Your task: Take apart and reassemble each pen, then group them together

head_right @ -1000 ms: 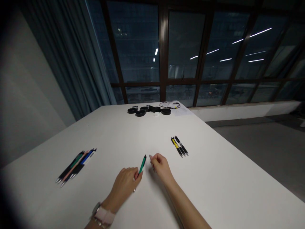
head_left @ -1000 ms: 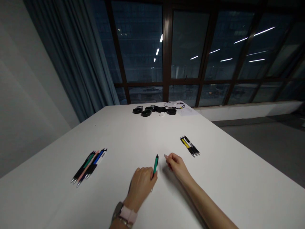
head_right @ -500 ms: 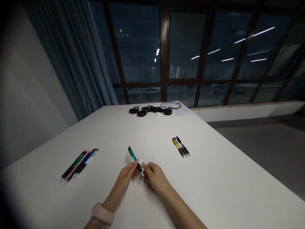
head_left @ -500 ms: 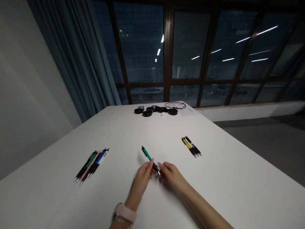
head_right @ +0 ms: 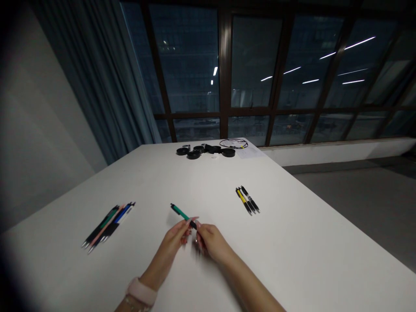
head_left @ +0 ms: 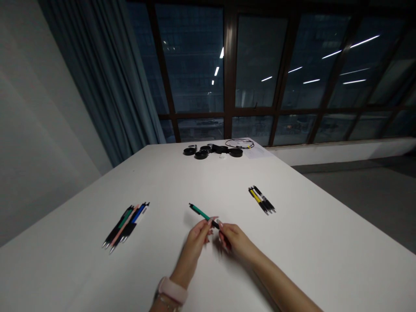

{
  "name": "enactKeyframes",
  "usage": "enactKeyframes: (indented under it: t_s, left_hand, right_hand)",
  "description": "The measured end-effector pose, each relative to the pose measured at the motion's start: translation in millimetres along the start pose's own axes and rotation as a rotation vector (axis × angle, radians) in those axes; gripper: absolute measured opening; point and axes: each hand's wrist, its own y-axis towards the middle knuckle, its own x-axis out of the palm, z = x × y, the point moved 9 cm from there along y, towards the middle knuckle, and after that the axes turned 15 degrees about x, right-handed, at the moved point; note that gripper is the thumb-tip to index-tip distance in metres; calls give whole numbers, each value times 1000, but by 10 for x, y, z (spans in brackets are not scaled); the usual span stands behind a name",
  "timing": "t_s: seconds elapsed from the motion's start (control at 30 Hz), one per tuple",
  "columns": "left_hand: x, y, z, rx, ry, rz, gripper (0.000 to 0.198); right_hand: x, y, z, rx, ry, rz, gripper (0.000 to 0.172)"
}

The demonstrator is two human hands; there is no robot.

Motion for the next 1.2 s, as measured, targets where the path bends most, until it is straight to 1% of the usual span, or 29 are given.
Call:
enactKeyframes:
  t_s: [0.07, 0.2, 0.33, 0.5, 0.67, 0.83, 0.97, 1.2]
  left_hand:
    - [20, -15, 26, 5, -18, -21, 70]
    - [43, -47, 106, 41, -59, -27, 65]
    - [37, -54, 146, 48, -24, -14, 62]
    - [8, -51, 177, 73, 77, -5, 60]
    - [-3, -62, 172, 69, 81, 12, 61]
    - [-9, -71, 223, 83, 52, 30, 57]
    - [1, -75, 242, 80, 38, 23, 57]
    - [-44, -83, 190, 82, 70, 36, 53]
  right_hand:
    - [0, 12, 38, 35, 62, -22, 65]
    - [37, -21, 34, 61, 169, -97, 63]
    - [49, -40, 5, 49, 186, -128, 62]
    - [43, 1, 30, 34, 130, -91, 64]
    - [48, 6, 9, -14, 62, -60, 65]
    - [54, -39, -44, -87, -27, -35, 63]
    - [47, -82, -57, -87, -90, 12, 61]
    - [7, -186, -160, -131, -270, 123, 57]
